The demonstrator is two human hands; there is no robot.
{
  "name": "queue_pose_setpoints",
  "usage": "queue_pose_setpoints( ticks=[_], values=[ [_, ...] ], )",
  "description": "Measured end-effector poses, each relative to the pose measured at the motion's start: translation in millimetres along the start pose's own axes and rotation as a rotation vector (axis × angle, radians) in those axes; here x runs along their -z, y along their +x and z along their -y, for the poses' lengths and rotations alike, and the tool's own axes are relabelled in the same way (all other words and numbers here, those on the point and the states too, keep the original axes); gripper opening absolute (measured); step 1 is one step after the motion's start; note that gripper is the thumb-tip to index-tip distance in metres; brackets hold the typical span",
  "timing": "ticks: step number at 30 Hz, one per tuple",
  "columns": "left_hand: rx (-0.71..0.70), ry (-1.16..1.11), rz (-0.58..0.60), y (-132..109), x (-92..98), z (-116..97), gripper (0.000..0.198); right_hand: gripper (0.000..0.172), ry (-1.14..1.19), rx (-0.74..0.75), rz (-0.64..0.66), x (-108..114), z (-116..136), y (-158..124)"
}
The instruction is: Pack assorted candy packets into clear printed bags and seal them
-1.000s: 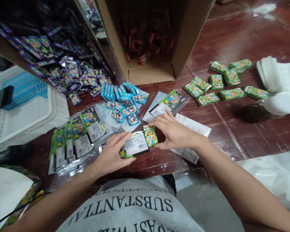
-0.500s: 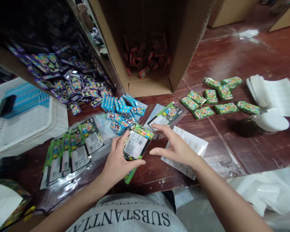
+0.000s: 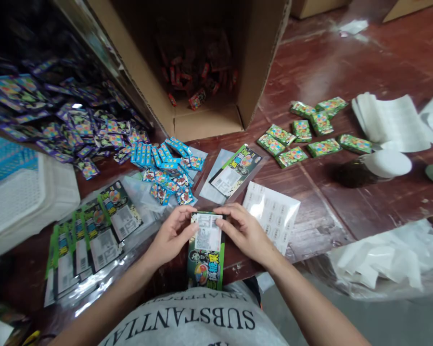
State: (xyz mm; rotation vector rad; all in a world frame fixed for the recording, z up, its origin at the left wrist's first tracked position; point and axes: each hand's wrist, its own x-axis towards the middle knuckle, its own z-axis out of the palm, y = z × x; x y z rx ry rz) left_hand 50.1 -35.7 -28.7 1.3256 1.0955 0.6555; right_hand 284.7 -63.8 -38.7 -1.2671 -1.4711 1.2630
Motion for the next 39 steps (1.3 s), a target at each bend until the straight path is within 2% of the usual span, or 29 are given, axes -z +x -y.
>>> queue_pose_setpoints(
  ticks=[3, 6, 9, 13, 15, 18, 20, 22, 26, 29, 33, 39],
  values=[
    [-0.045, 0.046, -0.102, 8.1, 3.9, -0.6, 0.021, 0.041, 0.168, -0.08, -0.185, -11.2, -5.7, -8.7],
    [-0.038, -0.006, -0.118, 14.2, 4.1, -3.4, 0.019, 0.031, 0.253, -0.152, -0.268, -19.1, -6.3, -12.5],
    [0.044, -0.109, -0.117, 18.5, 2.1, -8.4, 0.019, 0.027, 0.234, -0.159, -0.211, -18.2, -1.1, -9.8],
    [0.096, -0.148, -0.166, 24.4, 3.2, -13.7, 0.034, 0.017, 0.104, -0.017, -0.172, -9.9, 6.7, -3.5],
    [0.112, -0.119, -0.118, 27.1, 6.3, -16.1, 0.037, 0.019, 0.092, 0.014, -0.183, -6.9, 9.2, -1.7],
    [0.105, -0.03, -0.012, 28.9, 10.0, -23.1, 0.026, 0.028, 0.083, 0.012, -0.173, -3.2, 13.3, -0.1],
    [0.085, 0.001, 0.017, 29.2, 9.1, -29.9, 0.021, 0.02, 0.045, 0.017, -0.141, -0.6, 16.5, 2.0],
    [0.097, 0.001, 0.019, 30.4, 5.7, -36.7, 0.016, 0.015, 0.058, -0.04, -0.124, 1.6, 19.3, 5.4],
    [0.158, -0.035, -0.001, 35.8, 0.3, -45.2, 0.014, 0.024, 0.276, -0.305, -0.114, 3.8, 22.5, 14.0],
    [0.17, -0.051, 0.015, 38.1, 2.9, -46.1, 0.015, 0.025, 0.347, -0.374, -0.09, 7.5, 24.6, 17.3],
    [0.14, -0.039, 0.124, 34.9, 9.4, -41.4, 0.018, 0.023, 0.254, -0.294, -0.047, 16.3, 27.7, 11.6],
    [0.012, 0.004, 0.189, 42.3, 3.0, -33.0, 0.011, 0.018, -0.13, 0.069, 0.056, 41.7, 25.6, 5.4]
  ],
)
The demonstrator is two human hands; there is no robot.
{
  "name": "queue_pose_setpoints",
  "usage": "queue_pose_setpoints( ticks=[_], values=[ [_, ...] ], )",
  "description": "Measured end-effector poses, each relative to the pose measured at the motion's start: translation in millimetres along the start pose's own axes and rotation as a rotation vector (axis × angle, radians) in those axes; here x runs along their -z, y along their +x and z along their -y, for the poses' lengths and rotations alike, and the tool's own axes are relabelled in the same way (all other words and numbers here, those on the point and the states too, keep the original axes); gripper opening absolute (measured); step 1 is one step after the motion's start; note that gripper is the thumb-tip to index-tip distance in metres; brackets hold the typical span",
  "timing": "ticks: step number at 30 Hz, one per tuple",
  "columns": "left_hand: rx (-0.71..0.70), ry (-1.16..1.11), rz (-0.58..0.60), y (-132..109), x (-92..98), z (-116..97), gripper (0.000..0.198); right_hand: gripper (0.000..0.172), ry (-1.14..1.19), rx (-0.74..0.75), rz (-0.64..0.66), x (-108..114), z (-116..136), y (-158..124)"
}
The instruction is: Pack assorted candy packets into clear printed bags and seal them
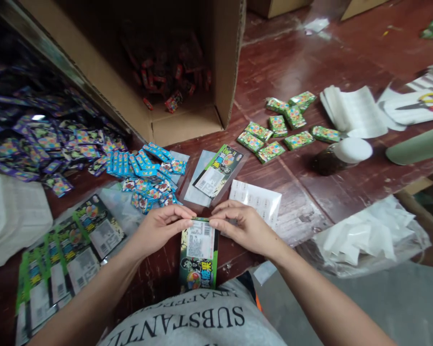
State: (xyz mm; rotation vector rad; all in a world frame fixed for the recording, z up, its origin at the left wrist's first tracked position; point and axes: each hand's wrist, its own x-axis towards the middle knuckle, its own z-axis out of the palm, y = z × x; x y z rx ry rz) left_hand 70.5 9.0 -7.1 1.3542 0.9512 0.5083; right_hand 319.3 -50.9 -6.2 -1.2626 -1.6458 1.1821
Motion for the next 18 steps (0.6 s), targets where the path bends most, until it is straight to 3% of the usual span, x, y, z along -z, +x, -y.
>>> queue_pose_setpoints(
  ticks=[4, 7, 11, 18],
  values=[
    [-0.02, 0.014, 0.101, 23.8, -17.1, 1.8, 0.011, 0.028, -0.561, 0.077, -0.164, 37.9, -20.1, 17.6],
    [-0.059, -0.026, 0.233, 41.7, -35.4, 2.3, 0.006, 0.034, -0.859, 0.007, -0.114, 60.9, -38.1, 33.0],
    [-0.064, 0.026, 0.343, 58.8, -54.2, 6.4, 0.005, 0.024, -0.933, -0.042, -0.034, 65.0, -51.0, 38.7],
    [-0.035, 0.079, 0.3, 67.1, -62.9, 14.6, 0.003, 0.017, -0.925, 0.073, -0.051, 56.4, -47.5, 23.6]
  ],
)
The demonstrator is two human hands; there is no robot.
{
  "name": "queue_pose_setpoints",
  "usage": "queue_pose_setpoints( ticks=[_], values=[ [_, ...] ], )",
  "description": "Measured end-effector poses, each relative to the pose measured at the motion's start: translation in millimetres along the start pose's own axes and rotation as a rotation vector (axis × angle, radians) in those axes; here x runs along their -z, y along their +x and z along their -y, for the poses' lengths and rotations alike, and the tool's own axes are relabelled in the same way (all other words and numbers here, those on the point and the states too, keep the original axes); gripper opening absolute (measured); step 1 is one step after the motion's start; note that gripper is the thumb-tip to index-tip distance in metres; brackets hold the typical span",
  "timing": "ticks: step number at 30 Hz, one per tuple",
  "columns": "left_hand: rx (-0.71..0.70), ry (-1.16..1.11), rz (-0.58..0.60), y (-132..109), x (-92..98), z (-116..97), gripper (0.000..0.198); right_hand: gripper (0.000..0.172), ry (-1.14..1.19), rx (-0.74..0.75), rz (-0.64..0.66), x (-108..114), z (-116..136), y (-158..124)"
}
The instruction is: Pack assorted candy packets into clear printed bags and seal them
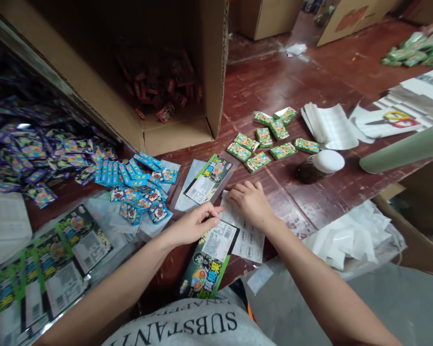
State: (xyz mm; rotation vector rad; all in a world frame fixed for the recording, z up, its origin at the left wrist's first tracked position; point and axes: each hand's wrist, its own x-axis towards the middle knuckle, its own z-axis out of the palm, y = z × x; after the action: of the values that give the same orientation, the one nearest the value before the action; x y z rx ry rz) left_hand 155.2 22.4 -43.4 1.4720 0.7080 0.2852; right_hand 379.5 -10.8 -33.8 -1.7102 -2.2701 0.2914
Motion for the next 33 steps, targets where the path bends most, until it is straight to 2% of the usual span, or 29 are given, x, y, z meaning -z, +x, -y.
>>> queue_pose_setpoints(
  ticks=[3, 7, 8, 10, 13, 16, 20, 22, 25, 28, 30, 33],
  values=[
    [0.023, 0.089, -0.044, -4.2, 2.4, -2.1, 0.003, 0.015, 0.278, 0.019, -0.015, 17.4, 2.9, -6.7],
    [0.013, 0.137, -0.102, -15.6, 8.6, -6.7, 0.009, 0.011, 0.901, -0.116, -0.064, 50.6, 13.1, -12.4],
    [0.013, 0.132, -0.106, -18.5, 10.2, -7.8, 0.01, 0.012, 1.03, -0.152, -0.023, 56.6, 17.0, -12.4],
    [0.007, 0.13, -0.113, -23.6, 12.5, -9.7, 0.011, 0.022, 1.226, -0.185, 0.143, 62.5, 25.4, -10.4],
    [-0.031, 0.124, -0.133, -29.1, 14.4, -11.7, 0.009, 0.034, 1.362, -0.157, 0.391, 56.8, 37.0, -5.6],
    [-0.046, 0.119, -0.158, -33.4, 14.6, -12.3, 0.009, 0.04, 1.333, -0.117, 0.426, 43.3, 45.0, -2.0],
    [-0.038, 0.067, -0.154, -37.2, 13.9, -10.7, 0.011, 0.046, 1.166, -0.095, 0.335, 27.3, 50.2, -0.9],
    [-0.028, 0.037, -0.146, -38.3, 13.9, -9.8, 0.011, 0.049, 0.999, -0.082, 0.244, 21.2, 52.1, -2.5],
    [-0.022, 0.006, -0.149, -41.2, 16.0, -12.8, 0.011, 0.056, 0.647, -0.034, 0.03, 16.7, 59.7, -9.0],
    [-0.002, -0.006, -0.161, -47.2, 19.3, -21.7, 0.009, 0.052, 0.404, 0.007, -0.129, 17.7, 76.0, -18.4],
    [0.028, 0.012, -0.174, -50.0, 21.0, -24.7, 0.004, 0.065, 0.363, 0.001, -0.139, 13.3, 86.8, -22.6],
    [0.096, 0.019, -0.183, -45.1, 23.9, -18.3, 0.018, 0.094, 0.323, 0.009, -0.137, -10.6, 91.4, -19.1]
  ],
)
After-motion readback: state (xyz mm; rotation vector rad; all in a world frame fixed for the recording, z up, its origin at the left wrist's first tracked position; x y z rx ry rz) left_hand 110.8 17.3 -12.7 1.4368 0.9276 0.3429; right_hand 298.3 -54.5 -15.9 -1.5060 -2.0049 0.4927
